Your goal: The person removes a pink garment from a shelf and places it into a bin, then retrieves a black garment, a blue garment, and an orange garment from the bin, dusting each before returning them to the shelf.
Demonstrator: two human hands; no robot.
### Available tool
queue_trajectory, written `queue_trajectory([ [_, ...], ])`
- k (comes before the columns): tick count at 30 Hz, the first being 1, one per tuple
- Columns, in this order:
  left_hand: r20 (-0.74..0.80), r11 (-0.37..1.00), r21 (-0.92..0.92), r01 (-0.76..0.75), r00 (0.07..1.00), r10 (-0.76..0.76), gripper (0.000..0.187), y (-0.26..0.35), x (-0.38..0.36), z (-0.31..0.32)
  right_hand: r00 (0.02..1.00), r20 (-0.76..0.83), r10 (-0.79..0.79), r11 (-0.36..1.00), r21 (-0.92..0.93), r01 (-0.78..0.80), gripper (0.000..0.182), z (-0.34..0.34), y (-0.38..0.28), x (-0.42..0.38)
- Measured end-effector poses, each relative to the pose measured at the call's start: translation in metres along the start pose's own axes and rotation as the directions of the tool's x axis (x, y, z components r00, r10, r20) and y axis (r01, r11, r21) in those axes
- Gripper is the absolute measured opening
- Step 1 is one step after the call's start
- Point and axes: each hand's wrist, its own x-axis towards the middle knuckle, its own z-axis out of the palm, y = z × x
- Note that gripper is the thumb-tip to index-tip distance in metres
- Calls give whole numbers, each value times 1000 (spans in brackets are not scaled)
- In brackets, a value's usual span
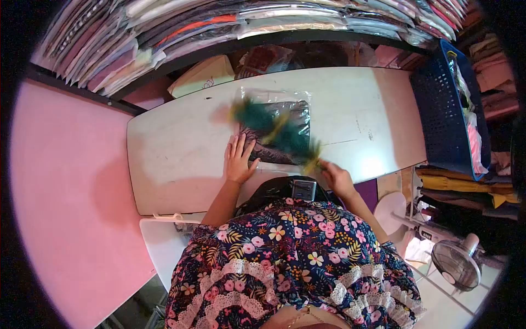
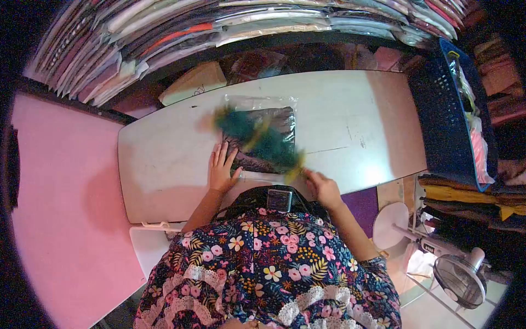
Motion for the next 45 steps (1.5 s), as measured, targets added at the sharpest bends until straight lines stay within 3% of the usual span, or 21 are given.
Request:
queue_trajectory([
  [1, 7, 1000, 18, -3, 1000, 3, 63, -1, 1, -1, 987, 153, 43, 994, -102, -27, 39, -1, -8, -5],
  [3, 16, 999, 37, -10, 1000, 9, 63, -1, 2, -2, 997, 35, 75, 996, -40, -73, 37, 12, 12, -13],
  [5, 12, 1000, 9, -10, 1000, 10, 62, 0, 4, -3, 919, -229, 320, 947, 48, -317, 36, 13, 26, -7],
  [7, 6, 1000, -9, -12, 1000, 12, 62, 1, 4, -3, 824, -309, 474, 879, 212, -426, 32, 2, 22, 6],
  [9, 1, 999, -28, -27, 1000, 27, 62, 2, 5, 1, 816, -354, 457, 881, 302, -363, 32, -5, 9, 9],
  [11, -87, 971, -236, 41, 994, -63, 58, 7, 4, 10, 909, -320, 266, 951, 241, -193, 32, -7, -3, -2],
  [13, -77, 948, -313, 56, 993, -84, 53, 19, -1, 14, 993, -109, 44, 988, 151, -27, 35, -4, -9, -18],
  [15, -66, 919, -386, 75, 992, -108, 49, 23, -6, 9, 975, 192, 108, 994, -8, -108, 34, -8, -17, -25],
  [16, -8, 911, -407, 67, 997, -77, 45, 24, -8, 3, 976, 187, 109, 994, -4, -110, 34, -3, -12, -28],
  [19, 32, 884, -458, 97, 995, -93, 37, 9, -10, 1, 894, -211, 395, 918, 117, -379, 33, 6, 5, -27],
  [21, -204, 968, -251, 20, 976, -73, 40, -18, -8, 4, 787, -270, 555, 831, 225, -509, 32, -5, 1, -12],
  [23, -207, 987, -104, 123, 968, -142, 43, -32, 1, -9, 777, -264, 572, 810, 335, -482, 32, -6, 0, -9],
  [26, -206, 937, 125, 325, 933, -296, 48, -53, 4, -6, 991, -137, -5, 990, 139, 24, 36, -7, -4, -11],
  [27, -189, 884, 211, 417, 905, -382, 51, -56, 4, -4, 995, 103, 17, 999, -29, -14, 38, -7, -5, -12],
  [30, -179, 872, 209, 442, 894, -410, 53, -61, 4, 3, 993, 67, 101, 993, -64, -96, 39, 0, -11, -3],
  [32, -195, 874, 197, 445, 891, -410, 53, -62, 3, 3, 928, -157, 339, 936, 159, -314, 40, 11, -1, 9],
  [37, -202, 876, 192, 442, 891, -406, 54, -64, 3, 6, 983, -128, 133, 976, 191, -108, 36, 6, -26, 19],
  [39, -236, 861, 243, 447, 888, -395, 54, -67, 3, 11, 991, 124, -42, 999, 30, 38, 35, -5, -37, 18],
  [41, -223, 868, 211, 449, 887, -405, 54, -63, 3, 6, 990, 141, 13, 999, -38, -8, 35, -1, -33, 21],
  [43, -209, 873, 180, 453, 885, -416, 53, -59, 2, 3, 974, -175, 141, 988, 86, -128, 34, 16, -16, 27],
  [45, -232, 884, 168, 437, 889, -395, 53, -60, 1, 4, 951, -189, 247, 966, 132, -224, 33, 14, -12, 29],
])
